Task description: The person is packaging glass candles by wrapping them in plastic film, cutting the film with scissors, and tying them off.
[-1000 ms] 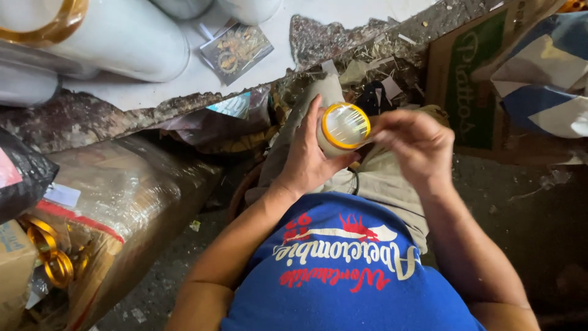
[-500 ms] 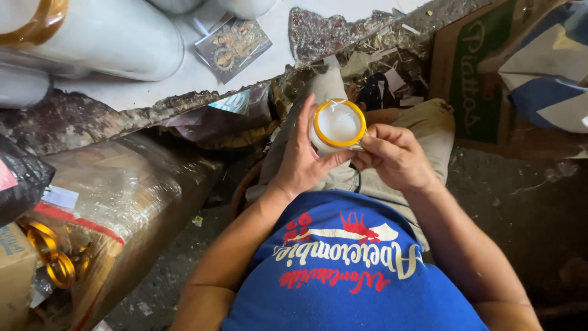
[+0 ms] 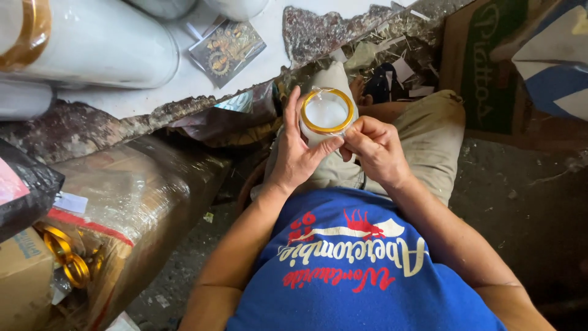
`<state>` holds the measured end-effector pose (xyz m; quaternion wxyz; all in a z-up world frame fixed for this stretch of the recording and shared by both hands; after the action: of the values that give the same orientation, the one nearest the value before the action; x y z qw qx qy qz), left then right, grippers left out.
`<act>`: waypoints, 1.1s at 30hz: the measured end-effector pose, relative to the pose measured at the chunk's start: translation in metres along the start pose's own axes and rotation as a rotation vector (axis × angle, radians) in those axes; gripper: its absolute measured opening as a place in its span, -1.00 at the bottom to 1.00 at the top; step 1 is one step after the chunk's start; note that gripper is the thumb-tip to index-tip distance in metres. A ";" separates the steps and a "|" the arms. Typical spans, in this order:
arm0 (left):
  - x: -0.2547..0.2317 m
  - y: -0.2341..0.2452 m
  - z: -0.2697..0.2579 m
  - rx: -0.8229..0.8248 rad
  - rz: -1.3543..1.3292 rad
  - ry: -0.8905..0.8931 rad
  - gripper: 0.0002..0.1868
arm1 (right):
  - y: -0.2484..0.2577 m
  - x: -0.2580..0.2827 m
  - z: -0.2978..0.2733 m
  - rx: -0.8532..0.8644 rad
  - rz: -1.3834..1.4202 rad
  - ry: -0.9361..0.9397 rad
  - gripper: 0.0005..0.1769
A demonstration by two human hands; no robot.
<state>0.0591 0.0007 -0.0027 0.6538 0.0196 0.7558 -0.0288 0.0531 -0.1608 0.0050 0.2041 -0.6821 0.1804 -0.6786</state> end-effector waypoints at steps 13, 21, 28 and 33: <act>-0.019 0.010 0.018 -0.084 0.188 -0.067 0.22 | 0.006 0.005 0.012 0.074 -0.342 -0.115 -0.62; 0.004 0.009 0.026 0.114 0.337 0.247 0.16 | 0.045 0.142 0.099 0.076 -1.461 0.616 -0.81; -0.036 -0.008 0.020 0.340 0.413 0.480 0.26 | 0.041 0.269 0.176 -0.223 -1.227 0.989 -0.67; -0.032 -0.014 0.012 0.391 0.465 0.556 0.13 | 0.050 0.287 0.195 -0.230 -1.135 0.886 -0.78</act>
<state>0.0747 -0.0143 0.0273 0.3979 0.3206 0.8594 -0.0172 0.2535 -0.3469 0.2241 -0.3445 -0.3489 -0.0654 -0.8691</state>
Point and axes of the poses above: each hand's wrist, its own z-axis towards the middle knuckle, its own y-axis out of the back of the hand, x = y × z, the point moved 5 cm from there along z, towards the middle knuckle, and after that the axes turned 9 degrees about y, right-handed, at the moved point
